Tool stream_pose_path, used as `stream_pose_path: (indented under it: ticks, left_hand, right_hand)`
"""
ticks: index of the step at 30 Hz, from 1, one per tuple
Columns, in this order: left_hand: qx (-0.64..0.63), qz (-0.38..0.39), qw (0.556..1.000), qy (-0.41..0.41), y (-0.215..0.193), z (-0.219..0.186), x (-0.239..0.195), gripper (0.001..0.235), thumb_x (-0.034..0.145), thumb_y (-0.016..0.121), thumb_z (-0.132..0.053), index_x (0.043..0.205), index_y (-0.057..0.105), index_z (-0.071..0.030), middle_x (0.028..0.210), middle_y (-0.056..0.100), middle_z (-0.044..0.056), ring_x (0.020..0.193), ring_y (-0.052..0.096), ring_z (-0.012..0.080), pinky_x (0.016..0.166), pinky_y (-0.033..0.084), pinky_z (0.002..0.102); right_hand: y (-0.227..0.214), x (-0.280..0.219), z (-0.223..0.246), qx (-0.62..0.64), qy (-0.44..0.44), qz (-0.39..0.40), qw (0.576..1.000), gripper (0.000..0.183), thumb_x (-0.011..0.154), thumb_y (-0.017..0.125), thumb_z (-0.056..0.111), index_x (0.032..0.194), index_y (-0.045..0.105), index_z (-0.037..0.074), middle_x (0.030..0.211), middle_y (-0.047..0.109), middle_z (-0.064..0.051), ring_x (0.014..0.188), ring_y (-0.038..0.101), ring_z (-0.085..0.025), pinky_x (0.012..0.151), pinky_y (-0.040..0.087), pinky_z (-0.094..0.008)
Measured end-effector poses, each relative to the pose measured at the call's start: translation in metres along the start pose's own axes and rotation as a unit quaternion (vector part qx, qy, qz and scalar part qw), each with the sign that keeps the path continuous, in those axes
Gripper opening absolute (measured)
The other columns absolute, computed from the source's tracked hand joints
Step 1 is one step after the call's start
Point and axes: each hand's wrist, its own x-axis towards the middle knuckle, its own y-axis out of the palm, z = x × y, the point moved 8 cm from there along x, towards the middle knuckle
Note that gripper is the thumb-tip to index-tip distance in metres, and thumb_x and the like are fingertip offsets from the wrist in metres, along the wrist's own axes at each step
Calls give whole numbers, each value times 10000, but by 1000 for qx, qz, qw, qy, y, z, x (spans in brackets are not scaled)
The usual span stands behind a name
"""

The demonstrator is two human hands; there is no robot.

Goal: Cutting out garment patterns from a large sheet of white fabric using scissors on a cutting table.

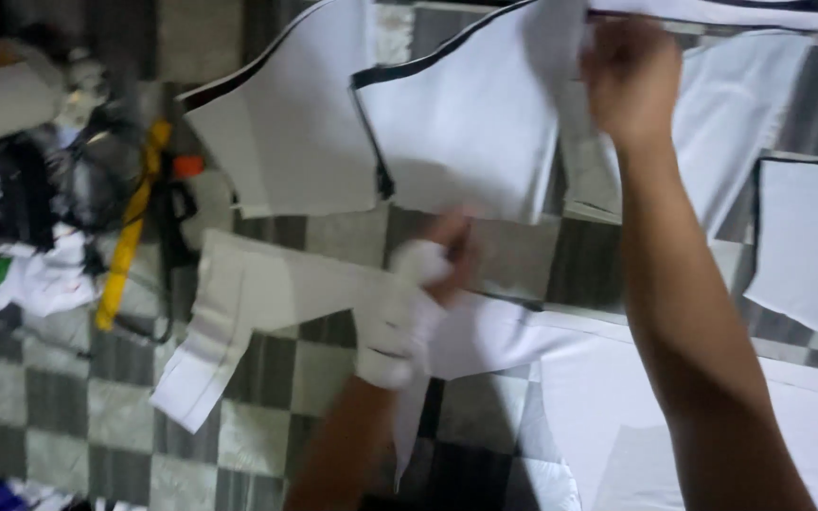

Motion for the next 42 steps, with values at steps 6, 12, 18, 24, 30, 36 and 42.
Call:
stream_pose_path:
  ticks: [6,12,18,24,30,36,42]
  left_hand:
    - [469,-193,862,-9,-231,83,55,732,1181,714,-512,1811,465,-236,1878,299,174,1729,313,402,1388,311,579]
    - [430,-174,879,109,-240,23,64,389,1103,698,-227,1405,781,3,1378,800,244,1293,731,452,1124,590,553]
    - [432,-115,879,166,-131,64,42,368,998,707,-654,1271,765,-414,1136,746,-90,1018,771,245,839,602,456]
    - [334,-123,921,162,-90,25,21,286,1026,743,-461,1248,799,-290,1225,773,12,1141,762,333,951,577,482]
    - [343,-103,926,121,-77,38,18,298,1040,738,-499,1283,782,-331,1278,737,0,1239,733,322,1015,570,485]
    - [325,-122,917,197,-55,6,22,358,919,871,-374,1248,817,-244,1190,777,48,1148,777,330,961,593,480]
    - [322,-166,889,282,-31,-15,41,530,850,923,-311,1342,764,-196,1300,663,73,1204,674,359,1002,559,576]
  right_hand:
    - [26,-106,138,-40,-121,53,990,522,1089,875,301,1484,722,-6,1483,594,-291,1312,613,-519,1084,578,-630]
    - [30,-79,105,-62,-78,64,993,354,1098,809,115,1389,812,-87,1323,821,-285,1051,745,-444,945,615,-544]
    - [38,-157,-25,-83,231,127,961,132,1055,836,403,1138,890,315,925,822,-25,912,818,-393,777,618,-562]
    - [19,-162,45,-22,321,154,934,189,1011,811,369,1103,914,239,877,834,-96,867,827,-389,757,613,-521]
    - [36,-175,29,-6,309,138,941,201,1012,832,282,898,865,120,668,731,-102,608,746,-334,572,523,-460]
    - [20,-168,58,166,351,111,915,239,1043,834,260,894,799,76,708,701,-91,657,698,-215,520,445,-365]
    - [17,-144,101,494,497,28,713,119,1023,798,73,992,684,57,827,686,-77,681,757,-196,485,505,-294]
